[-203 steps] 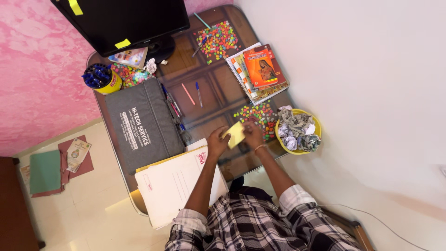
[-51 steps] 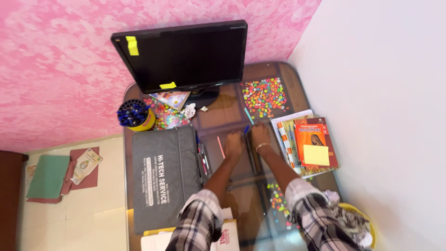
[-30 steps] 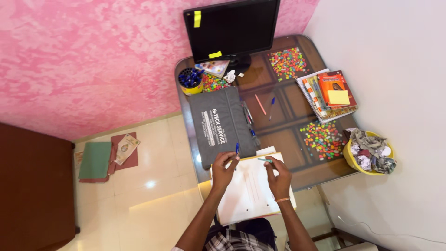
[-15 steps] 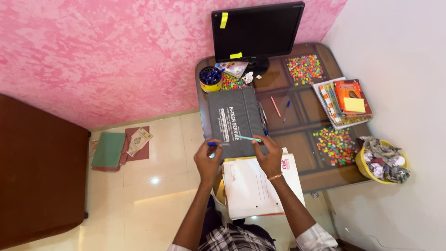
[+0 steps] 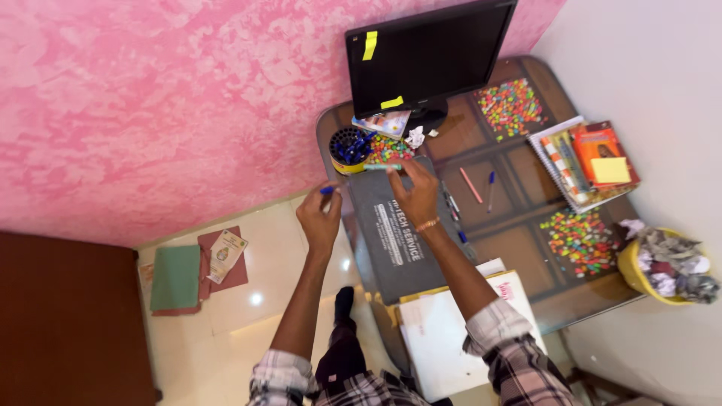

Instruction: The person organizes a cluttered desk by picking up crumpled papers and placing them into a yellow bowl, stacking books and notebooks, and arranging pens into a holder. The person also moves a laptop and a pen holder to different positions on the desk.

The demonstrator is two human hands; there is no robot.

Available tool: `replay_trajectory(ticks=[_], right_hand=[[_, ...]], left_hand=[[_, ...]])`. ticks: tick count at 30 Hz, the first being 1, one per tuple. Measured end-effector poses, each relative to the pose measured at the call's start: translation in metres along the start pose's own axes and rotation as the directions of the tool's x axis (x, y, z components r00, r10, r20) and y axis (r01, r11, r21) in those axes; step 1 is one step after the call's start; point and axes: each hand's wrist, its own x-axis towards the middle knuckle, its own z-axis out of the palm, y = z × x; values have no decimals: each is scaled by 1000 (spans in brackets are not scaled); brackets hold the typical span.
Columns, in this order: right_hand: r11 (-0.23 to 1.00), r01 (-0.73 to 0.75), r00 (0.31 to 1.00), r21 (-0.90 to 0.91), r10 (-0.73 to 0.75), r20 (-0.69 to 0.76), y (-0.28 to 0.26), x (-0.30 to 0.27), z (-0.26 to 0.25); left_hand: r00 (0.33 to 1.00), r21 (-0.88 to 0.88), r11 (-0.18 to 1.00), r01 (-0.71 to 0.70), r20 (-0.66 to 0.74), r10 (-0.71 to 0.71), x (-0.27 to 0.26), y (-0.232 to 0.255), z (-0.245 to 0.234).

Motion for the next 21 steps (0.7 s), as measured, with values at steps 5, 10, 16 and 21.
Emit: replay_trajectory(ticks=[5,10,16,21], right_hand=[[988,-152,988,-16,153,38,53,46,82],[978,-63,997,-198,70,29,107,63,141],[969,-56,995,-241,74,67,154,65,173],[956,-60,984,-286,106,147,164,65,179]], left_hand=[[998,-51,998,31,58,-28,77,-66,25],[987,-97,993,65,150,-50,127,-114,54],[978,-37,995,88,191,-79,145,-157,76],[968,16,996,90,235,-91,151,-177,84]])
